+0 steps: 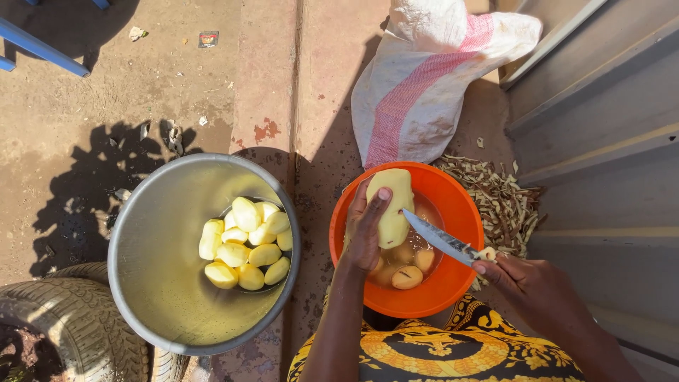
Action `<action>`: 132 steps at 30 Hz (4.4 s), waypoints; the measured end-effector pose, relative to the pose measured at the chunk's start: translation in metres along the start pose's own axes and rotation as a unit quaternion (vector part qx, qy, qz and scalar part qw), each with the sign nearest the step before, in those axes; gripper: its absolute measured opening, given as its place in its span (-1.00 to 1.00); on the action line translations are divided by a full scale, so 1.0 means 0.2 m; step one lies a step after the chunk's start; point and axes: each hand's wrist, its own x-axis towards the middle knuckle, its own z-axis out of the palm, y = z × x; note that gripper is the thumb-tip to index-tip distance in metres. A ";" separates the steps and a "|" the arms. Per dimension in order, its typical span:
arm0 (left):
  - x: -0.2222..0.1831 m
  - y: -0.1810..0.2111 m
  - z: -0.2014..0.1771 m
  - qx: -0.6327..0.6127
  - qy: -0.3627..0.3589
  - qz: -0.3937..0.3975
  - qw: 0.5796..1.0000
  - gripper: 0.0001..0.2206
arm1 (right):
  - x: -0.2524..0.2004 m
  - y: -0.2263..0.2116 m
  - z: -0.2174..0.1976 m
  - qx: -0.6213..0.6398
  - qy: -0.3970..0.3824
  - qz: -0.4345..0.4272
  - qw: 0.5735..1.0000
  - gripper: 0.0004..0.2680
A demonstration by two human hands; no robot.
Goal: Peeling and slicing potatoes into a bowl of water using a knife
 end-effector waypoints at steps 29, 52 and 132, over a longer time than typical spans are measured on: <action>-0.03 -0.08 0.04 0.199 0.104 0.160 0.961 -0.34 | -0.23 -0.28 0.11 0.194 -0.017 0.069 0.978 -0.54; 0.00 -0.22 -0.03 0.350 0.094 0.327 0.873 -0.33 | -0.35 -0.48 0.35 0.849 -0.335 0.118 0.391 -0.51; -0.06 -0.02 0.18 -0.018 0.070 -0.148 0.986 -0.62 | 0.45 -0.16 0.44 0.588 -0.027 -0.203 0.782 -0.62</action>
